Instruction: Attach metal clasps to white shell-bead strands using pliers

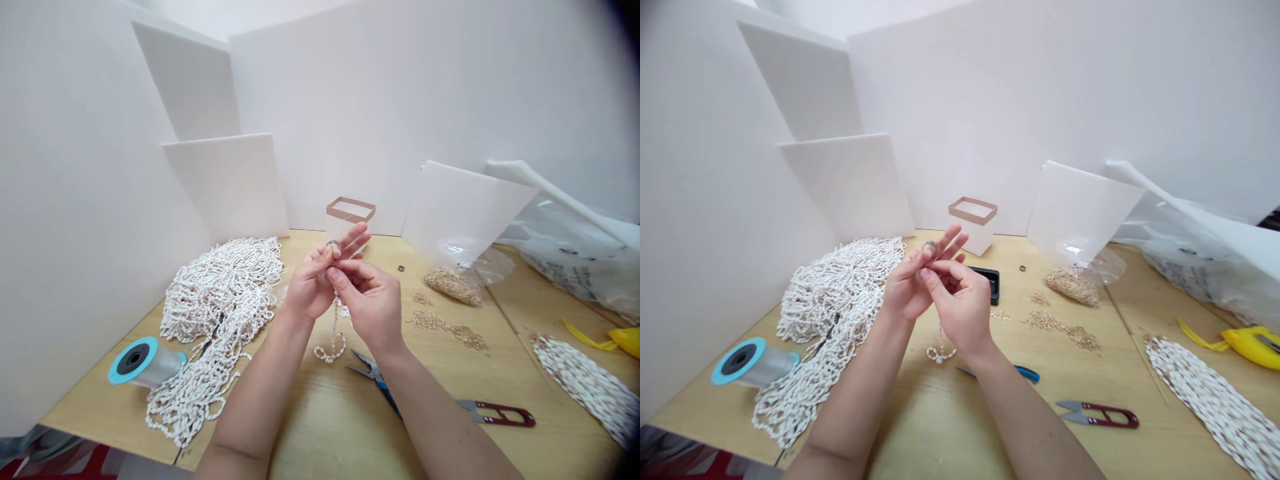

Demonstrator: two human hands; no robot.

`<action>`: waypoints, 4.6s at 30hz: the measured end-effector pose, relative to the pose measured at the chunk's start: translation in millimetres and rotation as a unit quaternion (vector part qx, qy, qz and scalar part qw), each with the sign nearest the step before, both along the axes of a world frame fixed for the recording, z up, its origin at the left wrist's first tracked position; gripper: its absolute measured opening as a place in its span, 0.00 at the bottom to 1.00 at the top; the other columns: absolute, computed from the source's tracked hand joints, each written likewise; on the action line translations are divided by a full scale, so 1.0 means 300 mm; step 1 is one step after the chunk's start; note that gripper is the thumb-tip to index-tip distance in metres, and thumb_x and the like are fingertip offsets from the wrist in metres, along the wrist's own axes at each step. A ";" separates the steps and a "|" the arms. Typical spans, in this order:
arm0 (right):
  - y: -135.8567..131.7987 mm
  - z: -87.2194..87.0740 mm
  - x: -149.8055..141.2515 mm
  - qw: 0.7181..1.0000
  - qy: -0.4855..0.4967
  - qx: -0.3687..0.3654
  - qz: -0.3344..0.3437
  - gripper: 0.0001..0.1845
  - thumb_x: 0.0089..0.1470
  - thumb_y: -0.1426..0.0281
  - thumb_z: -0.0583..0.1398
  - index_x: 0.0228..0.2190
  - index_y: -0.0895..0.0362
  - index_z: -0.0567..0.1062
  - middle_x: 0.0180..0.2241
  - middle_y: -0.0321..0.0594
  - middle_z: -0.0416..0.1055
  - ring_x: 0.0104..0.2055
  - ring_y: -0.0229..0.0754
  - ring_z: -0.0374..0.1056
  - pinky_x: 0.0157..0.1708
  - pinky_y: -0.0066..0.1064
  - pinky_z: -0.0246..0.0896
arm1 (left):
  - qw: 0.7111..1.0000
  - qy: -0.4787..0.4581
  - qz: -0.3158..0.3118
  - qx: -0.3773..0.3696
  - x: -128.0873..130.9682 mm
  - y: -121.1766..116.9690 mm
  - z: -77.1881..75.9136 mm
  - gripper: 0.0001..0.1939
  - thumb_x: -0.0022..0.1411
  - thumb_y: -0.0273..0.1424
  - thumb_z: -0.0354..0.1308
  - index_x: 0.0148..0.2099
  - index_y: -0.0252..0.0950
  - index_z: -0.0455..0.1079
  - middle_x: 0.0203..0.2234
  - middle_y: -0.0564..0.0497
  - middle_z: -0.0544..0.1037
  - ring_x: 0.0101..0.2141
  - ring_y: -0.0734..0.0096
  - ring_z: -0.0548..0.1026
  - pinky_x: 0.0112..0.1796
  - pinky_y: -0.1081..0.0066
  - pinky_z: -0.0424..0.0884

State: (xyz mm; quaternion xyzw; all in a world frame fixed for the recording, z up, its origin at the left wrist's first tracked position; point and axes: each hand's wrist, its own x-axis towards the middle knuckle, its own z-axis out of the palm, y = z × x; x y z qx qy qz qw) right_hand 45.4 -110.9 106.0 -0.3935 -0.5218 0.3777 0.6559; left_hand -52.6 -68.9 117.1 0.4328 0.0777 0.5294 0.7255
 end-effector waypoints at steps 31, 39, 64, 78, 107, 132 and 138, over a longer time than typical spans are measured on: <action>0.069 -0.058 0.081 0.990 0.103 -0.061 0.076 0.15 0.48 0.57 0.70 0.29 0.56 0.82 0.23 0.37 0.74 0.21 0.34 0.60 0.22 0.29 0.59 | 0.972 0.196 0.128 -0.015 -0.037 -0.064 -0.072 0.17 0.55 0.42 0.71 0.32 0.32 0.74 0.24 0.53 0.72 0.27 0.76 0.68 0.33 0.72 0.64; 0.020 -0.042 0.103 0.976 0.136 -0.090 0.146 0.16 0.46 0.58 0.70 0.32 0.57 0.82 0.19 0.31 0.64 0.21 0.33 0.55 0.22 0.28 0.56 | 0.973 0.185 0.132 -0.039 -0.040 -0.141 -0.056 0.16 0.55 0.41 0.71 0.33 0.33 0.74 0.24 0.54 0.71 0.25 0.78 0.66 0.30 0.73 0.62; -0.279 -0.177 0.064 0.996 0.050 -0.041 0.059 0.14 0.46 0.58 0.72 0.28 0.55 0.80 0.26 0.38 0.76 0.26 0.38 0.67 0.27 0.30 0.64 | 0.931 0.217 0.292 0.010 -0.045 -0.435 -0.219 0.14 0.53 0.37 0.73 0.37 0.34 0.77 0.32 0.49 0.80 0.32 0.71 0.77 0.36 0.72 0.73; -0.307 -0.256 0.177 0.995 0.025 -0.082 0.045 0.20 0.54 0.58 0.67 0.44 0.56 0.76 0.29 0.36 0.74 0.22 0.33 0.60 0.22 0.28 0.55 | 0.877 0.288 0.383 0.033 -0.075 -0.527 -0.313 0.10 0.60 0.37 0.67 0.36 0.34 0.76 0.27 0.51 0.78 0.29 0.72 0.73 0.34 0.72 0.71; -0.629 -0.331 0.323 0.937 -0.337 -0.087 0.026 0.15 0.67 0.56 0.53 0.48 0.52 0.69 0.25 0.33 0.69 0.25 0.41 0.66 0.29 0.32 0.62 | 0.913 0.251 0.321 0.025 -0.052 -0.552 -0.269 0.10 0.61 0.37 0.66 0.37 0.35 0.75 0.27 0.52 0.73 0.28 0.76 0.68 0.34 0.73 0.67; -0.487 -0.272 0.182 0.961 -0.245 -0.073 0.108 0.17 0.66 0.57 0.57 0.47 0.51 0.79 0.43 0.42 0.78 0.46 0.49 0.73 0.44 0.36 0.65 | 0.907 0.326 0.262 0.039 -0.070 -0.548 -0.312 0.09 0.63 0.38 0.64 0.37 0.37 0.77 0.32 0.48 0.79 0.35 0.66 0.75 0.38 0.70 0.70; -0.496 -0.311 0.168 0.961 -0.229 -0.097 0.119 0.17 0.65 0.56 0.57 0.42 0.54 0.80 0.41 0.43 0.79 0.45 0.49 0.74 0.46 0.38 0.65 | 0.881 0.380 0.273 0.070 -0.104 -0.571 -0.333 0.11 0.65 0.38 0.62 0.36 0.36 0.77 0.30 0.48 0.77 0.34 0.66 0.73 0.40 0.68 0.69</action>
